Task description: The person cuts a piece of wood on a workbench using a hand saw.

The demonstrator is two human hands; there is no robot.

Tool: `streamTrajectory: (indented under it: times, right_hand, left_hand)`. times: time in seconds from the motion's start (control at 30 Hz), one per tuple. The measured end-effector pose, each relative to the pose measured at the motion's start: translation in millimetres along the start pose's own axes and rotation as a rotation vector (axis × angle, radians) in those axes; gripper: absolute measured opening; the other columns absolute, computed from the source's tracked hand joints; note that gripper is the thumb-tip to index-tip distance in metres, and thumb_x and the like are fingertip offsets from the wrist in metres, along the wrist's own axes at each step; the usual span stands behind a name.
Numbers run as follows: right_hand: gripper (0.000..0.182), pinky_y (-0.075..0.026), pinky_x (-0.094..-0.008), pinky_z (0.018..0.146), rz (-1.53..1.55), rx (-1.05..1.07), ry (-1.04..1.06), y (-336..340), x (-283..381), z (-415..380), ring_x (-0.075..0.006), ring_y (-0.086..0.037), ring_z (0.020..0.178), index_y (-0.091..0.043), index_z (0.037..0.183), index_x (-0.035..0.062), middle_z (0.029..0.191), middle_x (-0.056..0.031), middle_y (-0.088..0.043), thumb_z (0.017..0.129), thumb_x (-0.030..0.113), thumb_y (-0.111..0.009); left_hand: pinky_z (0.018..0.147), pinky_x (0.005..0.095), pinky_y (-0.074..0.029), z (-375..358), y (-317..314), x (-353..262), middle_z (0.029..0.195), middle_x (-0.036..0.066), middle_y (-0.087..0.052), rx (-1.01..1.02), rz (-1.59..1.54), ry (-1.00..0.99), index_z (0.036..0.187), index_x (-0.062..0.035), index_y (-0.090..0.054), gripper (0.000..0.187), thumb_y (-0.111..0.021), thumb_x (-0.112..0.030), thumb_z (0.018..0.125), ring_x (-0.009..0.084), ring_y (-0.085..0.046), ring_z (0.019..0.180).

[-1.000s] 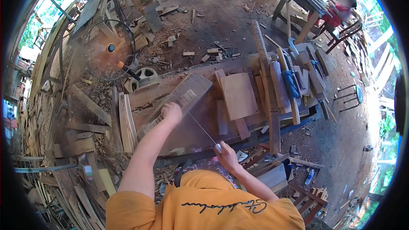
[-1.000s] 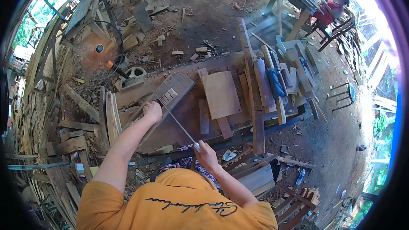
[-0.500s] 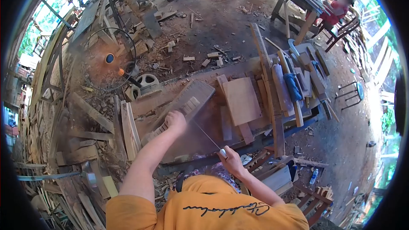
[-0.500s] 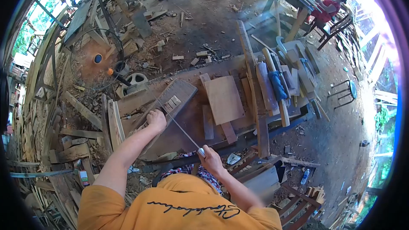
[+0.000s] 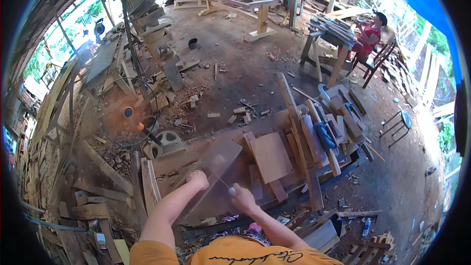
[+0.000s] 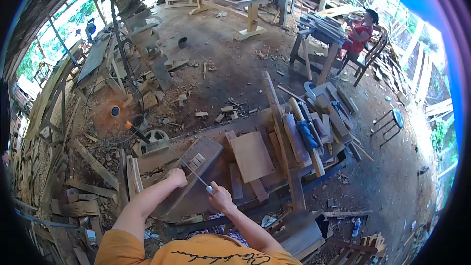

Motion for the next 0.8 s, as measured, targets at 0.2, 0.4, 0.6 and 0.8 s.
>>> streamTrajectory:
  times: [0.2, 0.4, 0.6, 0.8]
  right_hand:
    - [0.022, -0.051, -0.0555, 0.074, 0.017, 0.007, -0.036, -2, -7, 4, -0.0482, -0.064, 0.084, -0.057, 0.099, 0.0057, 0.085, -0.0269, -0.066, 0.084, 0.019, -0.065]
    - [0.023, -0.052, -0.0552, 0.074, 0.025, 0.007, -0.064, -3, -11, 2, -0.0486, -0.064, 0.085, -0.056, 0.099, 0.0052, 0.086, -0.0268, -0.067, 0.082, 0.016, -0.067]
    - [0.024, -0.051, -0.0562, 0.074, 0.062, -0.037, -0.038, -2, -9, -1, -0.0487, -0.064, 0.085, -0.055, 0.099, 0.0055, 0.087, -0.0282, -0.066, 0.085, 0.02, -0.066]
    - [0.024, -0.05, -0.057, 0.074, 0.041, -0.005, -0.049, -4, -10, 4, -0.0484, -0.063, 0.085, -0.052, 0.097, 0.0047, 0.086, -0.0279, -0.065, 0.088, 0.023, -0.064]
  left_hand:
    - [0.101, 0.0379, -0.049, 62, -25, -1, 0.132, 0.023, -0.06, 0.026, 0.001, 0.043, 0.126, 0.0012, -0.063, 0.058, -0.065, -0.032, 0.078, 0.032, -0.061, 0.121]
    - [0.102, 0.0388, -0.048, 12, -6, -12, 0.137, 0.026, -0.055, 0.46, -0.025, -0.048, 0.131, -0.0017, -0.06, 0.063, -0.061, -0.037, 0.079, 0.0322, -0.059, 0.124]
    - [0.109, 0.051, -0.037, 24, 4, 43, 0.138, 0.024, -0.049, -0.406, -0.476, 0.142, 0.123, -0.0003, -0.061, 0.046, -0.048, -0.027, 0.089, 0.0412, -0.044, 0.132]
    - [0.107, 0.0561, -0.029, 46, -36, 46, 0.133, 0.019, -0.05, -0.824, -0.592, 0.547, 0.136, -0.0117, -0.047, 0.044, -0.037, -0.024, 0.095, 0.037, -0.043, 0.128]
Point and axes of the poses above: each hand's wrist, its own z-axis towards the middle knuckle, its own y-axis out of the back of the hand, x = y × z, the point moved 9 cm from there along z, towards the middle knuckle
